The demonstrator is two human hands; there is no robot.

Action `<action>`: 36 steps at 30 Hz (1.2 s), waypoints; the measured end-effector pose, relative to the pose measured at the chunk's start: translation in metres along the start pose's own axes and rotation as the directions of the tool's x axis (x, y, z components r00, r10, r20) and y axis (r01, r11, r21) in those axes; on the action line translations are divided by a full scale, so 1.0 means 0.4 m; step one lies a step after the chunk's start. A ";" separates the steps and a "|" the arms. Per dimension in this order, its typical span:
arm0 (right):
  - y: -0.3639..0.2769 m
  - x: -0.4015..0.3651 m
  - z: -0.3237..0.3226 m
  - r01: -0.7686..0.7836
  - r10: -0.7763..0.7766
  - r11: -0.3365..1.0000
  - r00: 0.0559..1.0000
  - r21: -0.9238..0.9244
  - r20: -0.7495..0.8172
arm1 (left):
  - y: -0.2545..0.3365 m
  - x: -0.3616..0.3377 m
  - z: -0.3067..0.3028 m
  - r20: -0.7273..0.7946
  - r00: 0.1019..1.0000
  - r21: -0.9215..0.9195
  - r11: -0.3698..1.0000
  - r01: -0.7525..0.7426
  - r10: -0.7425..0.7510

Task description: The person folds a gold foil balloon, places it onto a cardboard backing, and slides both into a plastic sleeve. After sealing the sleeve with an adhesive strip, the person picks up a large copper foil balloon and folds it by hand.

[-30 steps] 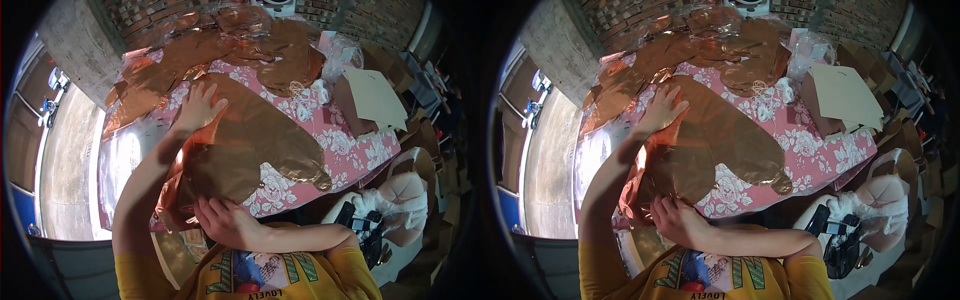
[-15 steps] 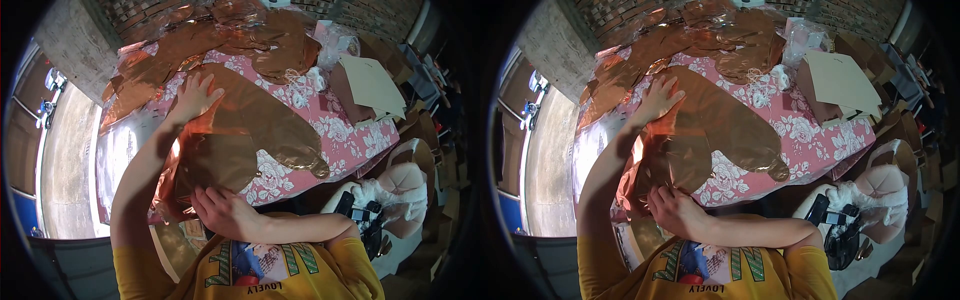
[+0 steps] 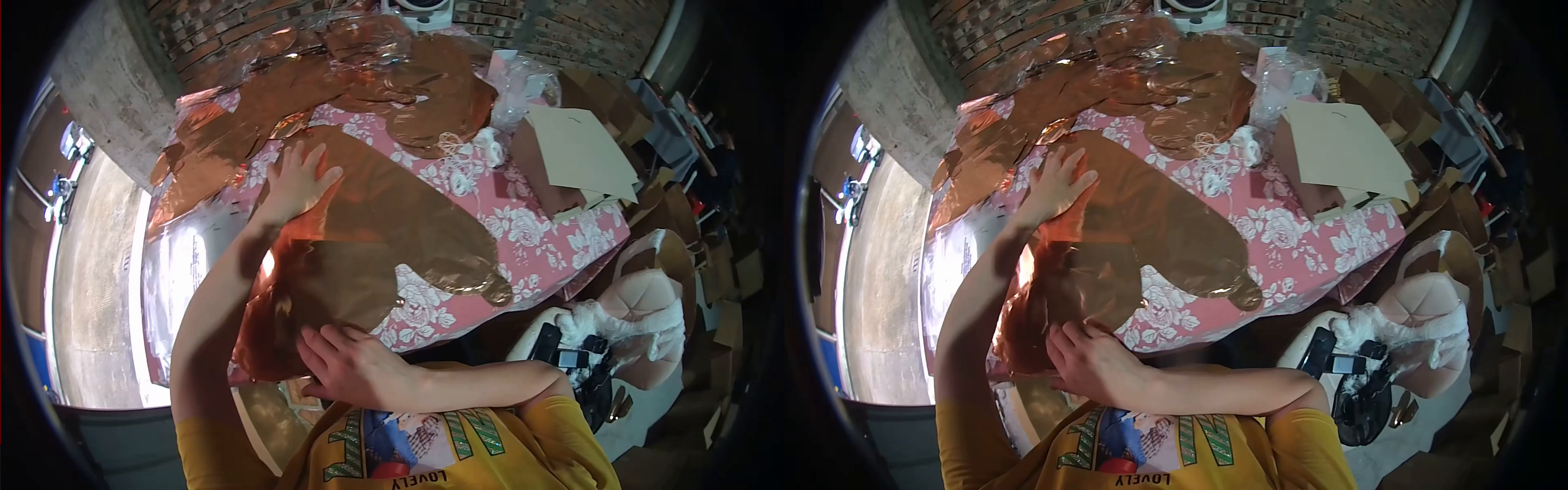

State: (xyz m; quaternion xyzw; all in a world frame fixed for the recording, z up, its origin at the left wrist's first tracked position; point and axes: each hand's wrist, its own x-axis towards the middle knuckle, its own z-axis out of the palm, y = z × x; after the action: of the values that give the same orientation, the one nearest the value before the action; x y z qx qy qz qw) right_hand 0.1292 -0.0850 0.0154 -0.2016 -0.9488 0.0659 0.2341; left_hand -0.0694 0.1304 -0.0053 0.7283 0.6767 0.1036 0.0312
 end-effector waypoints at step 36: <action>1.102 0.236 -0.197 -0.798 0.829 0.554 0.554 -0.237 0.074 | 0.236 0.330 0.032 -0.135 0.990 -0.413 0.906 -0.096 0.043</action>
State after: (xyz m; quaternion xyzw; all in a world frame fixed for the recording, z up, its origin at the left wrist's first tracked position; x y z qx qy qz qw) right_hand 0.2451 0.3574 0.0277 -0.6319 -0.7651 0.1004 0.0727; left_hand 0.0336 0.2550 0.0142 0.7206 0.6130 0.2916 0.1410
